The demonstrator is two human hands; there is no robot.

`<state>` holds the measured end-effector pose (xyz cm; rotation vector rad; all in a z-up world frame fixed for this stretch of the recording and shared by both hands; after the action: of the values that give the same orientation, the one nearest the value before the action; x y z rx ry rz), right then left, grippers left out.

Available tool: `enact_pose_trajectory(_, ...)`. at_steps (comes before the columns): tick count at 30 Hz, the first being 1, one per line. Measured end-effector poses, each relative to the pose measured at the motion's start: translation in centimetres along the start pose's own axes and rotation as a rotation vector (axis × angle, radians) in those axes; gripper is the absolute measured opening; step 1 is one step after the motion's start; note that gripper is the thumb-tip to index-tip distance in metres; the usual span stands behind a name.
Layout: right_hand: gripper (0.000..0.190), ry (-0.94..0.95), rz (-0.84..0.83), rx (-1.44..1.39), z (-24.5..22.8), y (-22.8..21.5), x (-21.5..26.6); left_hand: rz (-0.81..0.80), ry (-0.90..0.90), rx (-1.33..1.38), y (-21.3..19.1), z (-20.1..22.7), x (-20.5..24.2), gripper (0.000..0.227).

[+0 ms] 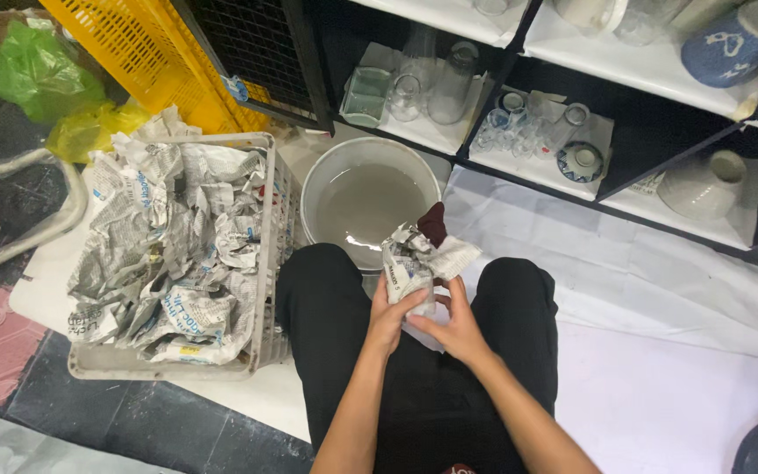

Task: The person unwraps small ceramic items from newspaper, washes them in a bucket of water, and places them on a shelf. The items include a small blue cup, a brown cup, and a white mug.

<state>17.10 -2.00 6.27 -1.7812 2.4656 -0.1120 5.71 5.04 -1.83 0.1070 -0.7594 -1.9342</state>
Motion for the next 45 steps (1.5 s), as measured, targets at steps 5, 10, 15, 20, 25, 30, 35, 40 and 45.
enact_pose_trajectory(5,0.073,0.074,0.106,-0.170,4.1,-0.1,0.1,0.070,-0.160,0.217,-0.9,-2.5,-0.2,0.068)
enact_pose_trajectory(10,0.047,0.167,0.181,-0.270,7.8,-1.3,0.6,0.117,-0.152,0.161,0.1,-2.6,-0.7,0.063)
enact_pose_trajectory(15,0.031,0.276,0.275,-0.065,10.0,-2.0,0.8,0.150,-0.100,0.024,1.0,-0.5,-0.2,0.060)
enact_pose_trajectory(20,0.035,0.303,0.313,-0.565,9.7,-2.2,0.2,0.161,-0.193,0.152,1.2,0.0,0.1,0.054)
enact_pose_trajectory(25,0.038,0.369,0.289,-0.670,8.8,-2.1,0.0,0.073,-0.226,0.314,1.3,-0.2,0.1,0.057)
enact_pose_trajectory(30,0.045,0.397,0.205,-0.673,8.8,-1.9,-0.1,0.036,-0.259,0.406,1.5,-0.2,0.3,0.055)
enact_pose_trajectory(35,0.045,0.384,0.249,-0.672,10.4,-2.8,-0.8,0.012,-0.323,0.463,1.7,-0.4,0.4,0.054)
enact_pose_trajectory(40,0.040,0.279,0.341,-0.577,11.6,-5.2,-3.2,-0.065,-0.333,0.514,1.8,-0.4,0.4,0.060)
enact_pose_trajectory(45,0.041,0.237,0.366,-0.136,8.6,-6.3,-6.7,-0.146,-0.270,0.523,2.0,0.9,1.1,0.073)
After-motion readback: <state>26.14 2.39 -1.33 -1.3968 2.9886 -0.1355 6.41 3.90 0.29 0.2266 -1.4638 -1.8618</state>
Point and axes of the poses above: each hand's wrist, its own x-axis away from the middle knuckle, its own y-axis out of the palm, z = x × y, the point moved 6 cm from there along -x, towards the middle knuckle, and after that the axes turned 2 degrees about y, right-handed, at the moved point
